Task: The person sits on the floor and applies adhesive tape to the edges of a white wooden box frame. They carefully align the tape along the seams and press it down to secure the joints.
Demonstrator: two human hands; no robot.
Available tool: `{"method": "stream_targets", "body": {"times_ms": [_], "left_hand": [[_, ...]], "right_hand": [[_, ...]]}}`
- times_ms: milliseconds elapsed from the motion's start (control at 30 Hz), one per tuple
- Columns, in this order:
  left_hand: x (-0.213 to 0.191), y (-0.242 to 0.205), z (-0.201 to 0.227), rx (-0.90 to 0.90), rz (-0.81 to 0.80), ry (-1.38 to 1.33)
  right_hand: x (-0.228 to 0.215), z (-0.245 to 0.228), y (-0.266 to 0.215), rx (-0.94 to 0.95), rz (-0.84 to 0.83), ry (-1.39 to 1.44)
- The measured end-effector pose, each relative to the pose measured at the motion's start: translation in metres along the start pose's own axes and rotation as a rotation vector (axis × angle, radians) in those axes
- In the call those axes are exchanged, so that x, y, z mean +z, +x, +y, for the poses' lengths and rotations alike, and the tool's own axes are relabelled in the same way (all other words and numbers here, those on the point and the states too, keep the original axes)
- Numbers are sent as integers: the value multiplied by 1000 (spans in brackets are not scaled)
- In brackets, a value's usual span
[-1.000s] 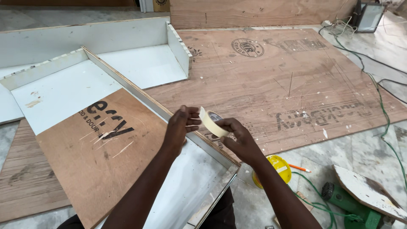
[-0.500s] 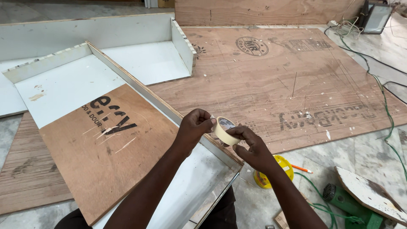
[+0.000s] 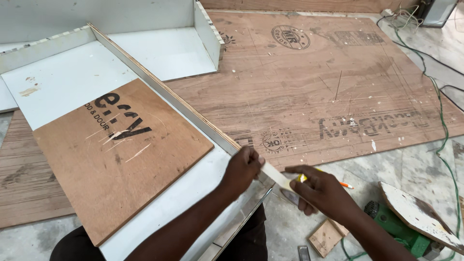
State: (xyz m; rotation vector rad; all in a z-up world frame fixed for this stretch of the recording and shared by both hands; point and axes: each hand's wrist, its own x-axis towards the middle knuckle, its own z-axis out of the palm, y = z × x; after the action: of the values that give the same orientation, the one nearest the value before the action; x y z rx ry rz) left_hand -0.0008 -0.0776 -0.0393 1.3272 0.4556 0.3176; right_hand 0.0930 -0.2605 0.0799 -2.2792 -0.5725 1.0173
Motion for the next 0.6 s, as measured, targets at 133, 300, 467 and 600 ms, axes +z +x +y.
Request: {"method": "stream_targets", "body": {"times_ms": [133, 300, 467, 600], "left_hand": [[6, -7, -26, -59, 13, 133], [6, -4, -46, -134, -17, 126], [7, 5, -65, -215, 6, -96], [10, 6, -75, -248, 37, 11]], "right_hand": [[-3, 26, 18, 96, -147, -29], [0, 42, 41, 18, -207, 2], [-1, 19, 42, 207, -212, 68], [-3, 8, 41, 217, -219, 67]]}}
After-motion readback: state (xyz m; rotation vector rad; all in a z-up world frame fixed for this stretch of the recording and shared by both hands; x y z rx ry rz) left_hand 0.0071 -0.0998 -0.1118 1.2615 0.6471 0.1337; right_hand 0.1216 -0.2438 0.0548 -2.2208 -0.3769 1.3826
